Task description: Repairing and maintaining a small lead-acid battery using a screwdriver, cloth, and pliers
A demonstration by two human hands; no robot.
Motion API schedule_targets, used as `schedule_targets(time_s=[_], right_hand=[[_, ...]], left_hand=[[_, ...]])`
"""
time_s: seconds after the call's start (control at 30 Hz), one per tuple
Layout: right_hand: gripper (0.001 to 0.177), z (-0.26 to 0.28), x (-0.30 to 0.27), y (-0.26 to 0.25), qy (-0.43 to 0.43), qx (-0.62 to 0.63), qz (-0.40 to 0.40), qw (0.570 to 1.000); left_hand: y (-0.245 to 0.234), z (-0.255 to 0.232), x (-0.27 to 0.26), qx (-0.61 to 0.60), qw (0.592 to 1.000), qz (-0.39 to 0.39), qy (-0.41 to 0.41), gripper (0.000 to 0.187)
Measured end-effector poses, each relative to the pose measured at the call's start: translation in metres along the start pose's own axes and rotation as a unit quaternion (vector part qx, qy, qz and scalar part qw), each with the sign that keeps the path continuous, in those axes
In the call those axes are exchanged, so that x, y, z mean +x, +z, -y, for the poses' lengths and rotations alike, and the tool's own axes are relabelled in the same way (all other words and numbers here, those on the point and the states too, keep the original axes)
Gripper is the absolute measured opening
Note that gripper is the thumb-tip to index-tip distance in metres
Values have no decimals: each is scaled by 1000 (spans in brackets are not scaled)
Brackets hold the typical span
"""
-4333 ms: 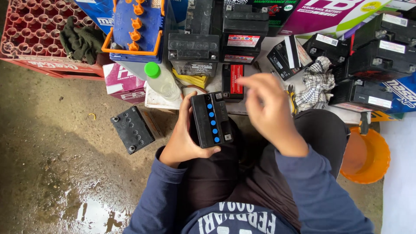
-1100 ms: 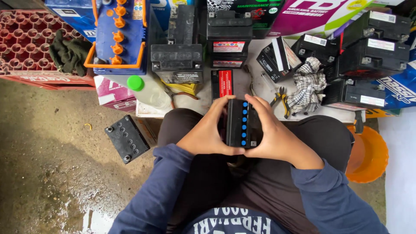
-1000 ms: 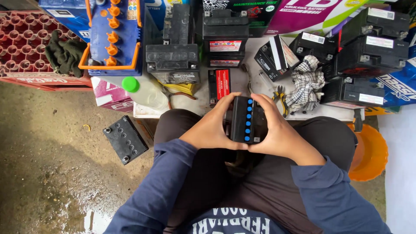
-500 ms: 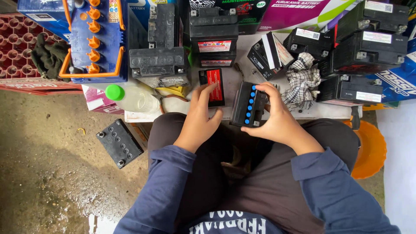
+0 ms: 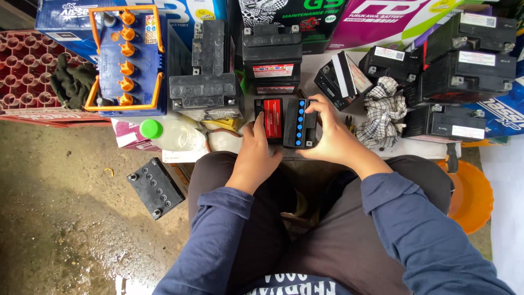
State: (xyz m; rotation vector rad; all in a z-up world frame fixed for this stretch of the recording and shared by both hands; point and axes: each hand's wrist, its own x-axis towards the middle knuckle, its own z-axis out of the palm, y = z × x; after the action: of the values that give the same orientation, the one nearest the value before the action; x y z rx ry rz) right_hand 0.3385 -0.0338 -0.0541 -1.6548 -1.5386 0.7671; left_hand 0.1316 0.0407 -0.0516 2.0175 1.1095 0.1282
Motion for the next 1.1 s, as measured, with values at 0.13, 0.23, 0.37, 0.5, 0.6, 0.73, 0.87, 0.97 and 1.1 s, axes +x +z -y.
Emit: schedule_targets(time_s=[0.13, 0.23, 0.37, 0.5, 0.6, 0.73, 0.87, 0.97, 1.1], right_hand=[[84, -5, 10, 1, -3, 6, 4, 1000], [81, -8, 14, 3, -9, 2, 5, 1000], [79, -14, 11, 7, -29, -3, -14, 999], [83, -13, 8, 7, -29, 17, -20, 999], [95, -5, 4, 2, -17, 33, -17, 999], [120, 11, -7, -15, 67, 45, 15, 997], [93, -27, -25, -18, 231, -84, 73, 967], [69, -67, -24, 13, 225, -208, 101, 947], [61, -52, -16, 22, 168, -266, 70, 947]], left_hand=[[3, 0, 3, 18, 1000, -1, -7, 100], [4, -1, 1, 35, 999, -2, -21, 105], [8, -3, 2, 73, 997, -14, -26, 107], [14, -4, 5, 107, 993, -47, 1, 111], [12, -15, 11, 195, 975, -90, 63, 137], [-1, -36, 32, 313, 927, -99, 180, 147], [7, -22, 69, 374, 896, -22, 237, 164], [5, -21, 75, 373, 895, -1, 246, 158], [3, -26, 77, 418, 859, -4, 294, 149]])
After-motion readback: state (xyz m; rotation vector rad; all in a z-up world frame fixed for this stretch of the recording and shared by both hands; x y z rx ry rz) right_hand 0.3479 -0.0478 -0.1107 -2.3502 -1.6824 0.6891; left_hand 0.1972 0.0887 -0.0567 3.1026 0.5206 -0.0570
